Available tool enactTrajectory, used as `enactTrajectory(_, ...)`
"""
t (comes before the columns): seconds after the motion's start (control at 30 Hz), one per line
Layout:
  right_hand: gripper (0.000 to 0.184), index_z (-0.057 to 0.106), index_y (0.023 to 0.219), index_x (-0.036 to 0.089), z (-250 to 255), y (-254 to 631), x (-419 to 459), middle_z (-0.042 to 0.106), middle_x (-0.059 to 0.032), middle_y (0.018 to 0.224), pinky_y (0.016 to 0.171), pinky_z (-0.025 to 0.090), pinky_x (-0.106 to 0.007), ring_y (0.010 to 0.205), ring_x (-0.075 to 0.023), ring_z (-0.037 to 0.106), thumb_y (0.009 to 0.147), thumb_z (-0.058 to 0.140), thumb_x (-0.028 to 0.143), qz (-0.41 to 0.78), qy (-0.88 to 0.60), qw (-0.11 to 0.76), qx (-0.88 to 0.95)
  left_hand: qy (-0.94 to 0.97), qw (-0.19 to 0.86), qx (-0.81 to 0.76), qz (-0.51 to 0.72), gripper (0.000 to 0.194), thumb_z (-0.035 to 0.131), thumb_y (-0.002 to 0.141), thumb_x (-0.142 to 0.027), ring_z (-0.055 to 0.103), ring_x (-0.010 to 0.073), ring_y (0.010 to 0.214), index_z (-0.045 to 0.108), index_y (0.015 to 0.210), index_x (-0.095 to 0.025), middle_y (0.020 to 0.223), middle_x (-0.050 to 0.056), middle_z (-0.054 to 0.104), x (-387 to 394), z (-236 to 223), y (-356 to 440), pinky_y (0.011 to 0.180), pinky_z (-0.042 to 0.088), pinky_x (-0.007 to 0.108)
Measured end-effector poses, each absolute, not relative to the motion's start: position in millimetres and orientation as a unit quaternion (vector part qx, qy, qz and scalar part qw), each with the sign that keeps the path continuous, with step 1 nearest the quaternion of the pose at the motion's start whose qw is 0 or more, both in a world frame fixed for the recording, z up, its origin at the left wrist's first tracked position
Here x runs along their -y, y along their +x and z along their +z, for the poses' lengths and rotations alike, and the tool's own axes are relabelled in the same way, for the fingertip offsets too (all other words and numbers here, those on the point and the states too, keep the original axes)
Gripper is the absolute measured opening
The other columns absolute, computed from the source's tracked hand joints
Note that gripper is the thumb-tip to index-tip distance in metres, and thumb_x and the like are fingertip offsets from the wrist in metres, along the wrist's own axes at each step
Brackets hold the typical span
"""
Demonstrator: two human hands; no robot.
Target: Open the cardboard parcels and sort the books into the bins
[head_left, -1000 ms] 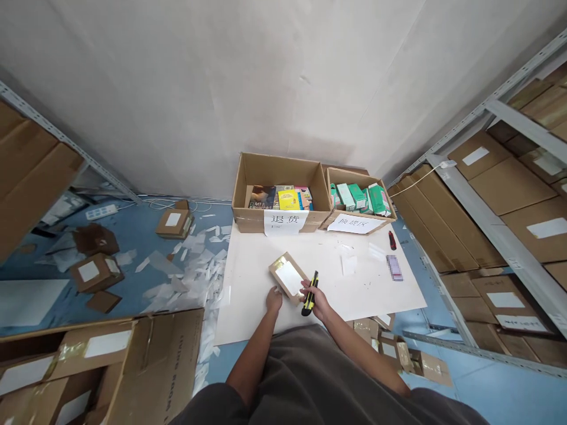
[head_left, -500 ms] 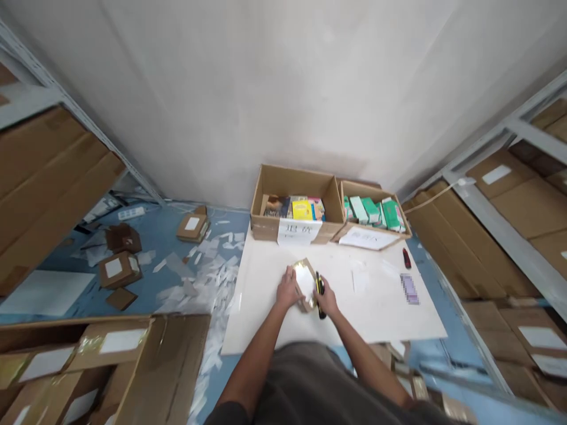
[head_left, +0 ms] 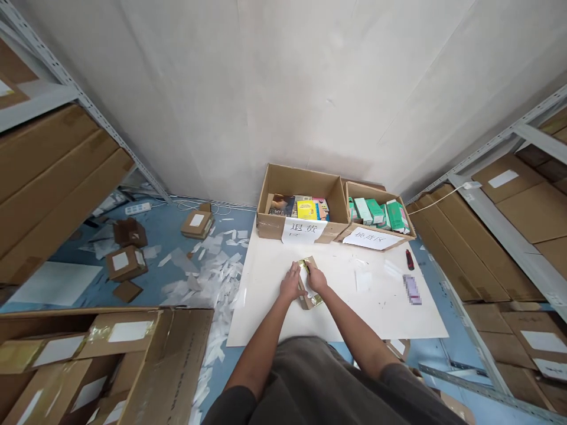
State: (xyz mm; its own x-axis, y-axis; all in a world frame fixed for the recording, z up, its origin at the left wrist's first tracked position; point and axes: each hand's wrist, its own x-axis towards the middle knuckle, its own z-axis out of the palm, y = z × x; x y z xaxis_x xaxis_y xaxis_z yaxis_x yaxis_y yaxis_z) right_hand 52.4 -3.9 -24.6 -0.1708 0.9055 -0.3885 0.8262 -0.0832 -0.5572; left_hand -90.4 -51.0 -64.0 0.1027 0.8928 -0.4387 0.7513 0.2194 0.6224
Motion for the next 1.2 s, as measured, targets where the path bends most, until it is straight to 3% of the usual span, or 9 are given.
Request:
enactTrajectory(0.17,0.066,0.059,0.138,0.028,-23,44,-10,0.074,-0.0102,0.112,0.093,0.046,-0.039,0.11,-0.0329,0.068,0.075,0.069,0.01,0.338,-0.658,-0.014,0.673,0.632,0.392,-0.667,0.055,0.122,0.088,0.059,-0.052,0.02,0.0448,0.155,0.024,0.163,-0.037,0.175,0.002,-0.008,47,-67,-96,0.111,0.041,0.054)
enactTrajectory(0.37,0.059,0.067,0.115,0.025,-27,60,9,0.074,-0.0103,0.1,0.079,0.051,-0.036,0.1,-0.0332,0.07,0.061,0.081,0.01,0.368,-0.685,0.001,0.629,0.642,0.374,-0.667,0.046,0.122,0.087,0.062,-0.056,0.022,0.048,0.153,0.021,0.163,-0.04,0.175,0.002,-0.006,50,-67,-97,0.113,0.036,0.061)
enactTrajectory(0.5,0.037,0.066,0.089,0.023,-35,99,55,0.071,-0.0074,0.085,0.058,0.052,-0.032,0.074,-0.027,0.07,0.057,0.081,0.015,0.446,-0.7,0.007,0.558,0.646,0.363,-0.669,0.048,0.123,0.087,0.061,-0.058,0.018,0.0494,0.154,0.02,0.163,-0.04,0.175,0.002,-0.003,50,-68,-97,0.119,0.022,0.068)
enactTrajectory(0.6,0.032,0.066,0.083,0.023,-37,125,88,0.064,-0.0037,0.071,0.048,0.05,-0.032,0.057,-0.0231,0.065,0.055,0.076,0.012,0.482,-0.694,0.009,0.535,0.645,0.365,-0.67,0.049,0.125,0.089,0.059,-0.056,0.011,0.0492,0.156,0.02,0.163,-0.04,0.175,0.003,-0.002,48,-69,-93,0.121,0.016,0.069)
enactTrajectory(0.73,0.035,0.069,0.086,0.023,-29,137,106,0.061,-0.0019,0.064,0.047,0.052,-0.035,0.056,-0.0253,0.066,0.054,0.074,0.009,0.485,-0.703,0.022,0.52,0.647,0.374,-0.664,0.029,0.13,0.092,0.057,-0.049,0.003,0.0483,0.157,0.02,0.163,-0.04,0.175,0.004,-0.001,46,-66,-85,0.121,0.013,0.071)
enactTrajectory(0.83,0.034,0.071,0.09,0.02,-18,145,111,0.064,-0.0053,0.063,0.047,0.052,-0.037,0.057,-0.0287,0.068,0.058,0.076,0.01,0.504,-0.709,-0.039,0.493,0.647,0.375,-0.664,0.011,0.128,0.091,0.059,-0.049,0.004,0.0475,0.157,0.017,0.164,-0.039,0.175,0.004,-0.005,45,-60,-80,0.121,0.02,0.068)
enactTrajectory(0.97,0.042,0.07,0.116,0.018,-6,173,123,0.075,-0.0135,0.086,0.062,0.055,-0.037,0.073,-0.0315,0.075,0.074,0.073,0.014,0.417,-0.692,-0.133,0.574,0.645,0.366,-0.671,-0.02,0.127,0.087,0.063,-0.05,0.013,0.0455,0.156,0.011,0.164,-0.039,0.175,0.0,-0.01,46,-50,-78,0.115,0.037,0.059)
enactTrajectory(1.07,0.059,0.043,0.152,0.022,-8,183,125,0.075,-0.0152,0.114,0.082,0.054,-0.035,0.102,-0.0298,0.074,0.095,0.058,0.026,0.307,-0.706,-0.086,0.632,0.657,0.344,-0.671,-0.009,0.127,0.086,0.064,-0.054,0.024,0.0442,0.153,0.01,0.164,-0.038,0.175,0.002,-0.005,52,-45,-79,0.114,0.04,0.054)
enactTrajectory(1.2,0.085,0.013,0.163,0.014,-29,167,109,0.068,-0.0205,0.132,0.09,0.052,-0.036,0.118,-0.0316,0.068,0.1,0.046,0.061,0.308,-0.764,-0.01,0.566,0.661,0.282,-0.695,-0.01,0.125,0.084,0.066,-0.057,0.017,0.0466,0.155,0.013,0.165,-0.03,0.175,0.011,0.007,64,-39,-74,0.12,0.029,0.058)
